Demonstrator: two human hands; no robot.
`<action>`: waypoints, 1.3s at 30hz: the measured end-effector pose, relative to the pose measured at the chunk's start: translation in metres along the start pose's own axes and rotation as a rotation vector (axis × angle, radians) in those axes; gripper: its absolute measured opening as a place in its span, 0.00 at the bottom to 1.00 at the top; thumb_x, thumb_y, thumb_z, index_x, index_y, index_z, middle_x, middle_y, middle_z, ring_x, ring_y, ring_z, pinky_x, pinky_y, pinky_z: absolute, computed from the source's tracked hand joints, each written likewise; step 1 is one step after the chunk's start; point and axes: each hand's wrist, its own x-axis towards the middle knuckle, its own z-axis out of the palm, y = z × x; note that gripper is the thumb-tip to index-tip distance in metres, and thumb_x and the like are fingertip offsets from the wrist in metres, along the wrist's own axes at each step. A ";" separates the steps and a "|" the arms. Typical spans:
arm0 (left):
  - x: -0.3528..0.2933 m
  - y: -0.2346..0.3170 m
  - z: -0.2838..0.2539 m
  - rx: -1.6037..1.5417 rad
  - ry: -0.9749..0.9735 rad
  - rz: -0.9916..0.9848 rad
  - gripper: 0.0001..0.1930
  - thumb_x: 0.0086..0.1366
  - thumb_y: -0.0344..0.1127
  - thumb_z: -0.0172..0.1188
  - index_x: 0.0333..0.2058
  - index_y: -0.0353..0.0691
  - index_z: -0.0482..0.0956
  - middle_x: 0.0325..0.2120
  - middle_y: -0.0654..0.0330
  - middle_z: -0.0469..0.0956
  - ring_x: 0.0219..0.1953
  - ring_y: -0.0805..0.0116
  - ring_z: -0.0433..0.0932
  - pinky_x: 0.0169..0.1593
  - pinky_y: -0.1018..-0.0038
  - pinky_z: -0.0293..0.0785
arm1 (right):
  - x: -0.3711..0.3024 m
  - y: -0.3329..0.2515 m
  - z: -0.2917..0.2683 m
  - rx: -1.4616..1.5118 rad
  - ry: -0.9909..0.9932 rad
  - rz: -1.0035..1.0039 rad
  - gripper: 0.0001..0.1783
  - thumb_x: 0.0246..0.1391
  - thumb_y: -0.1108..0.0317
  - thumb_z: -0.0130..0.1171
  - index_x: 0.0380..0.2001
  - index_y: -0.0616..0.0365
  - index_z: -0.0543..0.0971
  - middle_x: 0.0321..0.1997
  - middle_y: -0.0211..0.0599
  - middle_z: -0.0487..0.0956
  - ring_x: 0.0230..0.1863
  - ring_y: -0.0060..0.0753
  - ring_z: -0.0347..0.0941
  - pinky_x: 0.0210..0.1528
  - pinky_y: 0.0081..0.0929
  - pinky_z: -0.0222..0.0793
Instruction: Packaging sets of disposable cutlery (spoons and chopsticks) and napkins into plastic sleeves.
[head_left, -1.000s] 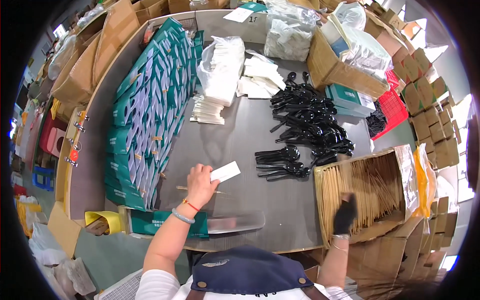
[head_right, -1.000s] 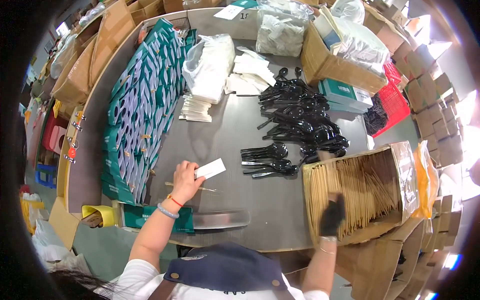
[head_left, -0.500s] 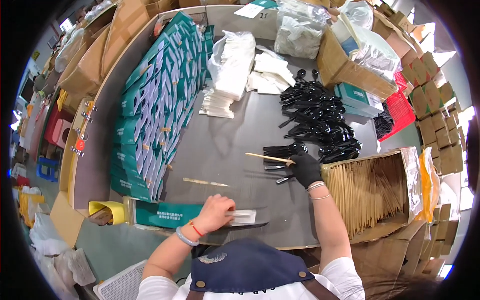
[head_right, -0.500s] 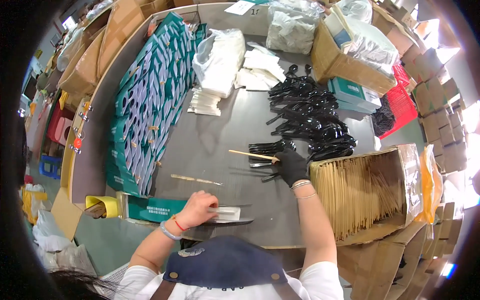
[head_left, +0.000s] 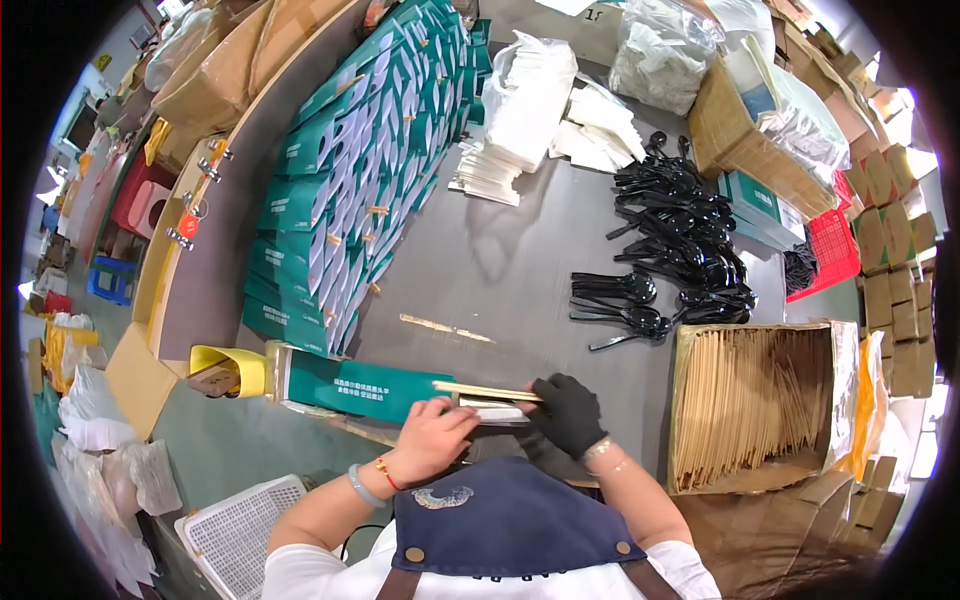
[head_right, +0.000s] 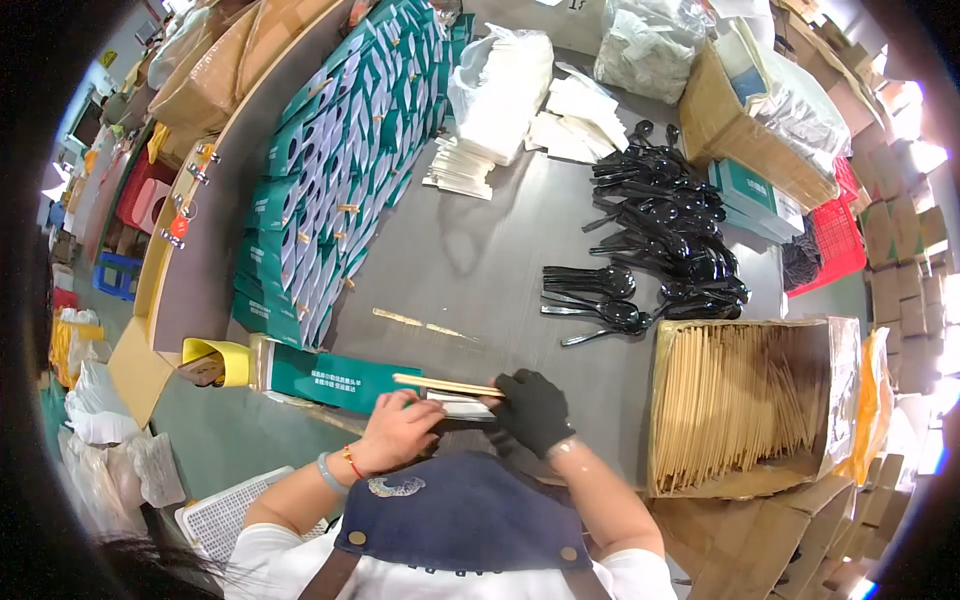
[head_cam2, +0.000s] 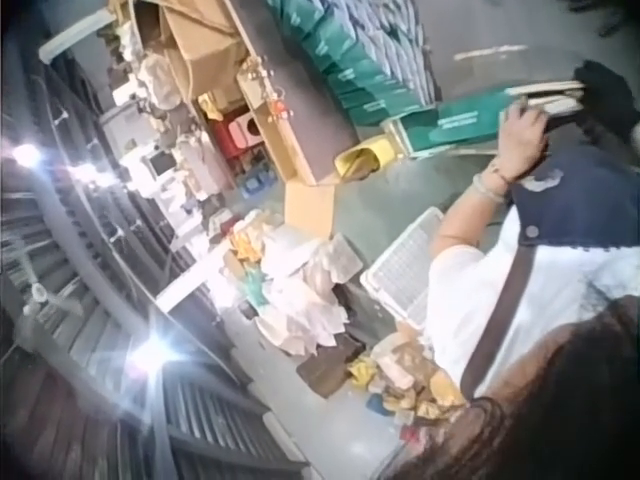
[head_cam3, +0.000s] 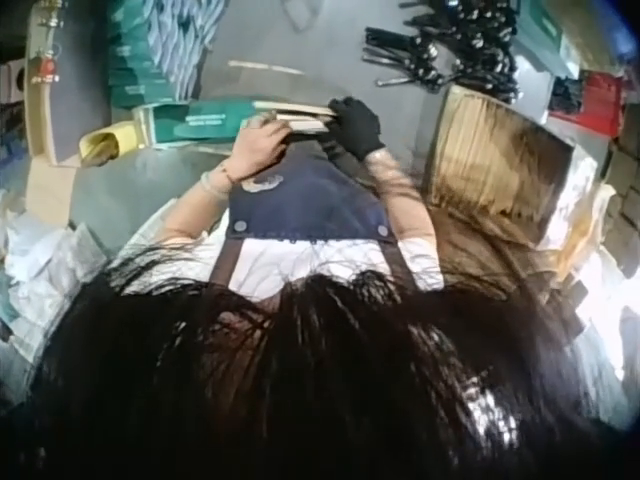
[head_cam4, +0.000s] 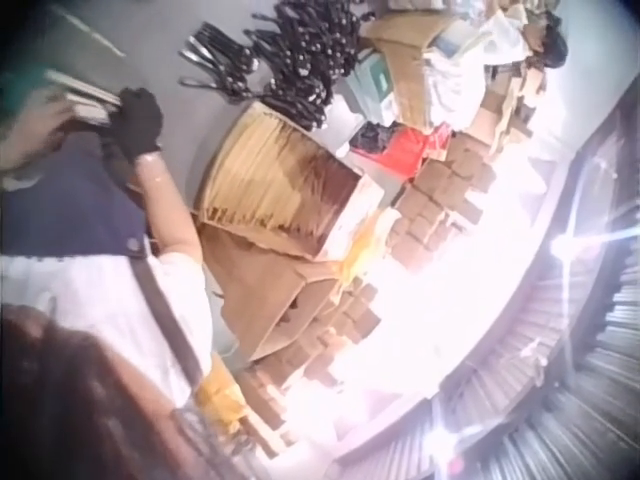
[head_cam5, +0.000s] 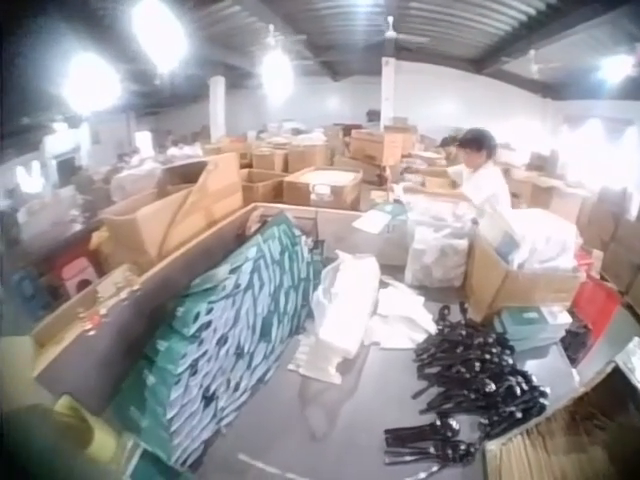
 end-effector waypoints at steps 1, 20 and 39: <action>-0.004 -0.007 -0.003 -0.045 0.031 -0.021 0.25 0.47 0.38 0.69 0.47 0.46 0.78 0.49 0.65 0.75 0.51 0.57 0.68 0.51 0.60 0.65 | -0.007 0.001 -0.008 0.007 0.002 0.046 0.17 0.51 0.58 0.62 0.46 0.39 0.79 0.31 0.34 0.76 0.36 0.41 0.75 0.34 0.40 0.72; 0.039 -0.008 0.001 -0.086 0.080 -0.032 0.38 0.37 0.37 0.76 0.52 0.39 0.73 0.50 0.58 0.70 0.51 0.52 0.67 0.55 0.58 0.66 | -0.017 0.008 0.043 0.430 0.183 0.079 0.09 0.44 0.70 0.67 0.31 0.58 0.80 0.36 0.41 0.79 0.35 0.41 0.76 0.39 0.34 0.73; 0.054 0.000 -0.239 -0.224 0.205 0.050 0.16 0.47 0.36 0.67 0.36 0.41 0.78 0.44 0.52 0.71 0.47 0.58 0.72 0.49 0.68 0.70 | -0.074 0.057 -0.014 -0.289 0.286 0.169 0.36 0.36 0.47 0.71 0.49 0.50 0.74 0.47 0.34 0.74 0.52 0.41 0.68 0.53 0.43 0.59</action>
